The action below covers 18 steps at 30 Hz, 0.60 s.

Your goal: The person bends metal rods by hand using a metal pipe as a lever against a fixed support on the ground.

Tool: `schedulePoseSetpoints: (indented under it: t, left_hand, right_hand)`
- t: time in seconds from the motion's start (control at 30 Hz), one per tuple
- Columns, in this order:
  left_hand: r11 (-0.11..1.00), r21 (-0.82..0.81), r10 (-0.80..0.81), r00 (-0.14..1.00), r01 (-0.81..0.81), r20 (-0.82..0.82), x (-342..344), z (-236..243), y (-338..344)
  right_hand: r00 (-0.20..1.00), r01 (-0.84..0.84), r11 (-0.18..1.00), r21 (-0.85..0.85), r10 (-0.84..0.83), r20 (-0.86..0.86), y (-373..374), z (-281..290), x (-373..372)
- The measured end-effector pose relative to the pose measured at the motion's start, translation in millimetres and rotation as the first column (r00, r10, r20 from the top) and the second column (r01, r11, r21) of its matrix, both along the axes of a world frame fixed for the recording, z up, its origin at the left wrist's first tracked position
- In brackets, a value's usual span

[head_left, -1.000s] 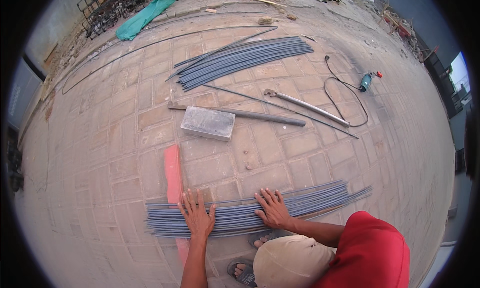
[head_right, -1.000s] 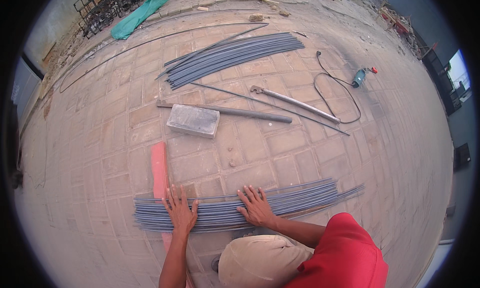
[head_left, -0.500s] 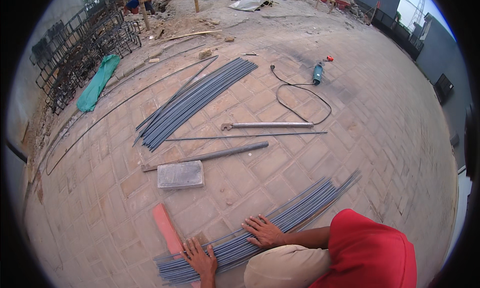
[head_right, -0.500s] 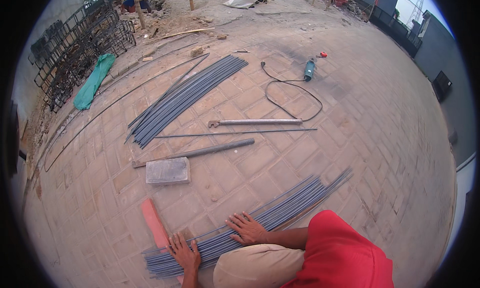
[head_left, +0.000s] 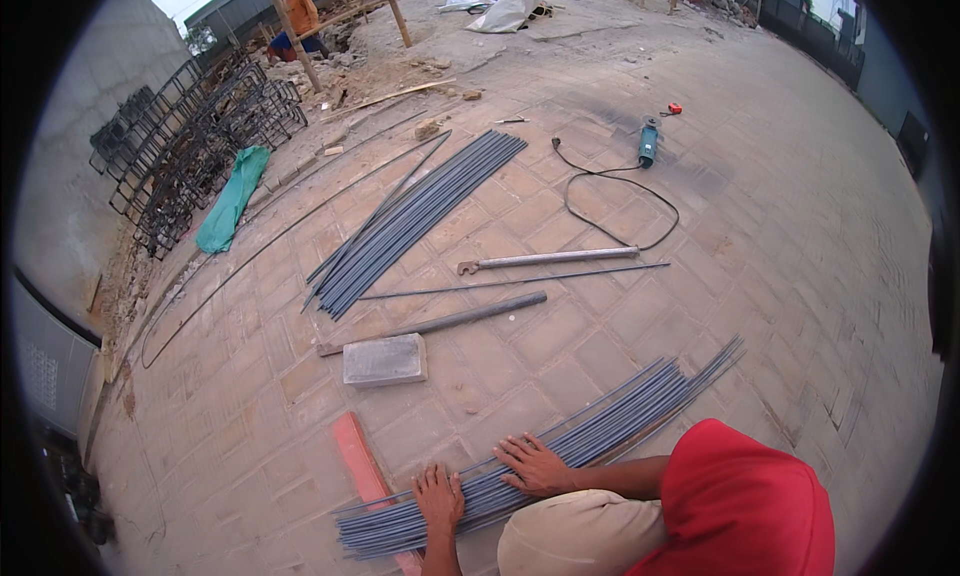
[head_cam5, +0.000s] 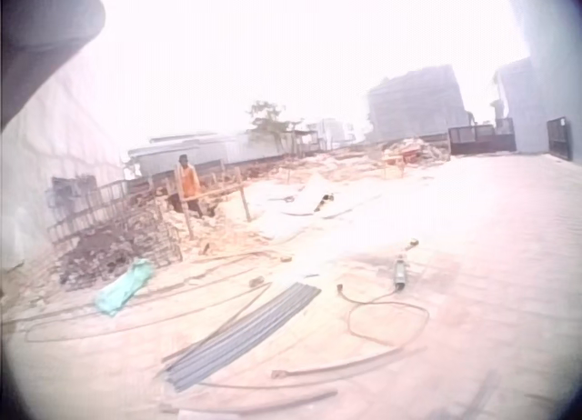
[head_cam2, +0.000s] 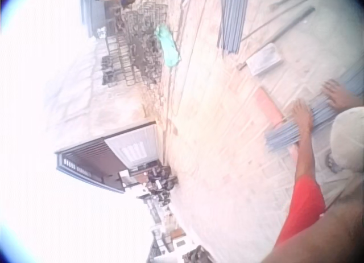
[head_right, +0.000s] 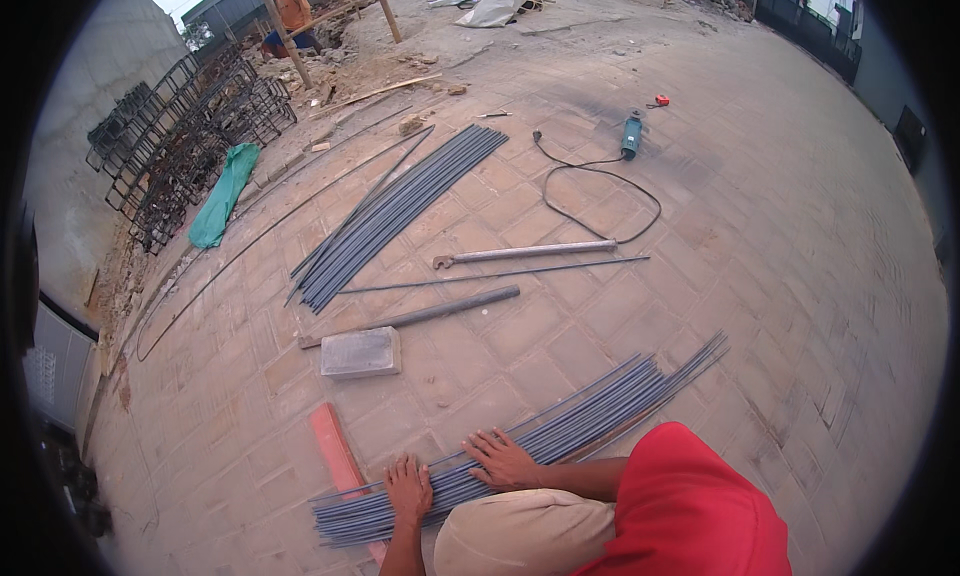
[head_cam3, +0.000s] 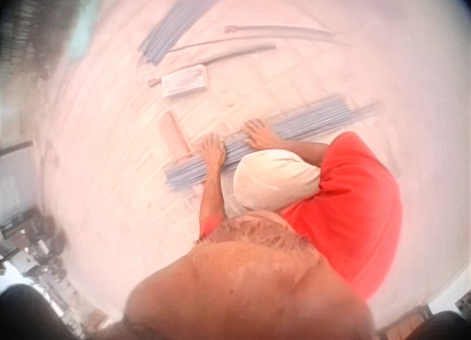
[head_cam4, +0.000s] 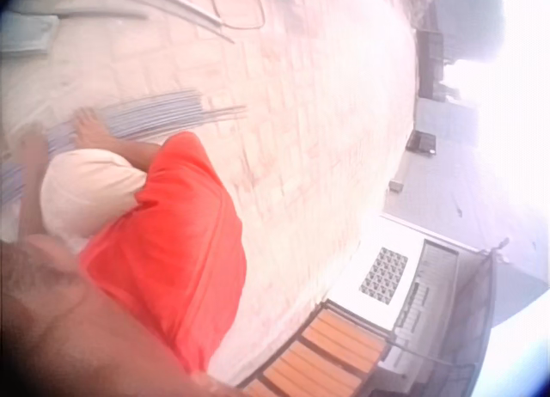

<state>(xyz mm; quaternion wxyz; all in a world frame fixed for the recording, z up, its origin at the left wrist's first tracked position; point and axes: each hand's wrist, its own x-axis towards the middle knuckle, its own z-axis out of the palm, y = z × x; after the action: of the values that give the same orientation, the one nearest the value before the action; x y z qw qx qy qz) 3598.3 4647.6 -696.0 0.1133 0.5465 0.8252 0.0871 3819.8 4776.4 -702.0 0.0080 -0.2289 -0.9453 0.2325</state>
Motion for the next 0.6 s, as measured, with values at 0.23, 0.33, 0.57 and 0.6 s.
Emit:
schedulePoseSetpoints:
  t: [0.23,0.33,0.57,0.6]
  left_hand:
    - [0.999,-0.031,0.036,0.999,-0.035,0.011,-0.2,10.2,-19.4]
    - [0.998,-0.039,0.054,0.998,-0.052,0.040,9.4,18.0,-12.8]
    - [0.998,-0.049,0.033,0.999,-0.031,0.041,29.8,15.6,15.1]
    - [0.997,-0.061,0.041,0.998,-0.038,0.044,33.4,16.5,24.4]
  right_hand:
    - [0.995,0.099,0.988,0.118,-0.099,-0.003,49.9,7.4,58.7]
    - [0.959,0.280,0.947,0.156,-0.283,-0.001,77.5,-0.7,88.6]
    - [0.965,0.237,0.968,0.086,-0.244,0.091,83.3,-4.9,94.7]
    - [0.964,0.242,0.967,0.082,-0.249,0.095,81.5,-5.8,95.3]
